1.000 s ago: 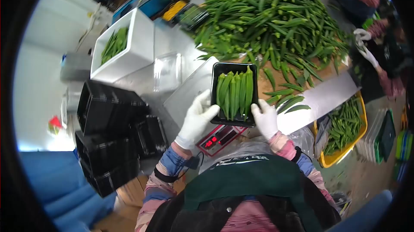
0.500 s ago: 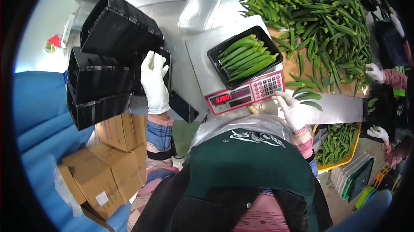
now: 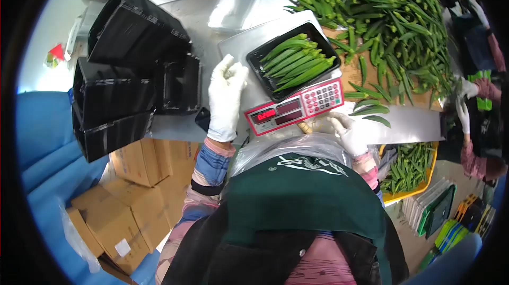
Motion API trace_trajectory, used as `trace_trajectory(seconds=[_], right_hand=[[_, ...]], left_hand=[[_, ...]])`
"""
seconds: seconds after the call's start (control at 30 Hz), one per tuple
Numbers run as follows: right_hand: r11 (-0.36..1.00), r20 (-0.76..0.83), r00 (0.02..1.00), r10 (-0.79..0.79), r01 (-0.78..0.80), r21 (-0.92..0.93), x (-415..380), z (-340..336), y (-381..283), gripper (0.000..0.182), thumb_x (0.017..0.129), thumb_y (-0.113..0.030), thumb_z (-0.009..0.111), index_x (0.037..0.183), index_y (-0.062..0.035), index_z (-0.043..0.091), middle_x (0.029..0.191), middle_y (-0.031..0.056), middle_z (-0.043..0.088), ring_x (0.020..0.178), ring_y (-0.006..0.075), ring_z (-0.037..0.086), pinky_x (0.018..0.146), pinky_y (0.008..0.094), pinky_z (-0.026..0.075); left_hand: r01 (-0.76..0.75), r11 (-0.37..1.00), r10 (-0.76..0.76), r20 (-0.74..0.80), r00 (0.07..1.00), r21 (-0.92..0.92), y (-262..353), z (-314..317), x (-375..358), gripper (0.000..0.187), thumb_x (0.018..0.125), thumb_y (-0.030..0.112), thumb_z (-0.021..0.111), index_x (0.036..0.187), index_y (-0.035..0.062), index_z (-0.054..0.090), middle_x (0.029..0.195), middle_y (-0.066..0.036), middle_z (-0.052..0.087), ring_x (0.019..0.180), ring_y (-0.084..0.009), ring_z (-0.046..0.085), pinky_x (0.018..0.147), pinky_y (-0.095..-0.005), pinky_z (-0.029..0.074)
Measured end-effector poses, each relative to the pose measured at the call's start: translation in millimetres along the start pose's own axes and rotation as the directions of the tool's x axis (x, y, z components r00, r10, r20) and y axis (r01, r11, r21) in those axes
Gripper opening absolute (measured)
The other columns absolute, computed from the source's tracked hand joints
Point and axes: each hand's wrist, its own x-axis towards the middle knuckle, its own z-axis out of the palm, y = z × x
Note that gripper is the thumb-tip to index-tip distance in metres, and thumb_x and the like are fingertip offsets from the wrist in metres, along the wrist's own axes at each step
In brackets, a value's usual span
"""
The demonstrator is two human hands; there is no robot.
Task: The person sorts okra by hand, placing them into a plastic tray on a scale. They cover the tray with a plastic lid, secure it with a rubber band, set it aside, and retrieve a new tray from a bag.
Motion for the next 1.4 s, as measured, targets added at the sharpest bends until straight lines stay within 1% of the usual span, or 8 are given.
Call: trace_trajectory(seconds=[0.07,0.2,0.3,0.43,0.53,0.8,1.27,1.4], right_hand=[[1.0,-0.054,0.998,-0.014,0.016,0.023,-0.2,4.9,19.0,0.03,0.095,-0.028,0.065,0.113,-0.0053,0.072,0.096,0.0171,0.073,0.088,0.0289,0.07,0.083,0.0378,0.054],[0.958,-0.096,0.982,0.162,-0.18,-0.225,-1.4,-26.3,42.2,0.025,0.094,-0.024,0.068,0.096,0.0006,0.074,0.071,0.0053,0.069,0.061,0.0097,0.061,0.057,0.0287,0.049],[0.944,-0.281,0.924,0.261,-0.305,-0.128,-5.5,-66.5,88.7,0.026,0.092,-0.024,0.069,0.093,0.0013,0.073,0.072,0.0064,0.069,0.061,0.0103,0.061,0.057,0.0289,0.049],[0.845,-0.688,0.722,0.07,-0.409,-0.343,-18.8,-105.4,119.9,0.017,0.09,-0.019,0.07,0.095,-0.0029,0.075,0.082,0.01,0.074,0.074,0.0165,0.07,0.069,0.03,0.053],[0.965,-0.749,0.661,-0.035,-0.174,-0.199,-10.8,-113.2,134.8,0.016,0.087,-0.015,0.069,0.099,-0.008,0.076,0.089,0.0133,0.073,0.08,0.0254,0.07,0.075,0.0349,0.054],[0.913,-0.754,0.622,-0.211,-0.15,-0.379,36.8,-118.2,124.0,0.016,0.085,-0.007,0.071,0.101,-0.0094,0.076,0.088,0.0082,0.069,0.077,0.02,0.066,0.071,0.0302,0.052],[0.964,-0.909,0.391,0.142,-0.263,0.037,127.7,-217.9,156.4,0.019,0.084,-0.019,0.073,0.1,-0.0085,0.077,0.095,0.0112,0.074,0.086,0.0217,0.071,0.079,0.0322,0.054],[0.915,-0.852,0.338,0.4,-0.094,0.393,156.6,-248.4,156.4,0.032,0.087,-0.026,0.077,0.102,0.0025,0.073,0.09,0.0086,0.074,0.071,0.0162,0.07,0.066,0.0293,0.054]], left_hand=[[0.008,0.999,-0.012,0.107,0.994,0.033,-4.5,25.2,-10.9,0.07,0.089,0.009,0.074,0.147,-0.0023,0.038,0.13,-0.012,0.054,0.105,-0.0123,0.055,0.091,-0.0259,0.049],[-0.139,0.974,0.112,0.154,0.982,0.179,-29.4,37.4,-0.4,0.07,0.087,-0.006,0.063,0.151,0.0015,0.035,0.141,-0.011,0.047,0.113,-0.0146,0.054,0.095,-0.0276,0.047],[-0.239,0.953,0.201,0.206,0.958,0.185,-30.0,27.3,25.1,0.065,0.087,-0.009,0.06,0.148,0.0022,0.04,0.147,-0.013,0.046,0.132,-0.0206,0.046,0.107,-0.0317,0.04],[-0.117,0.988,0.091,0.22,0.971,0.106,-17.6,25.8,35.7,0.06,0.09,-0.008,0.061,0.146,0.0019,0.043,0.146,-0.013,0.048,0.131,-0.0194,0.048,0.107,-0.03,0.04],[-0.094,0.988,0.069,0.19,0.979,0.121,-16.7,30.3,34.7,0.059,0.091,-0.008,0.062,0.146,-0.0005,0.042,0.149,-0.014,0.045,0.138,-0.0206,0.043,0.114,-0.0322,0.035],[-0.051,0.989,0.032,0.143,0.989,0.136,-6.3,38.6,29.2,0.057,0.092,-0.007,0.063,0.146,-0.0025,0.042,0.144,-0.014,0.049,0.129,-0.0194,0.05,0.109,-0.0311,0.04],[-0.101,0.947,0.067,0.119,0.991,0.304,-7.7,39.0,37.9,0.048,0.098,0.006,0.062,0.142,-0.0045,0.046,0.142,-0.015,0.053,0.129,-0.0219,0.052,0.112,-0.034,0.038],[-0.092,0.939,0.061,0.103,0.993,0.331,-7.8,34.8,40.7,0.049,0.097,0.005,0.062,0.142,-0.0048,0.046,0.142,-0.016,0.053,0.129,-0.0224,0.052,0.112,-0.0345,0.039]])
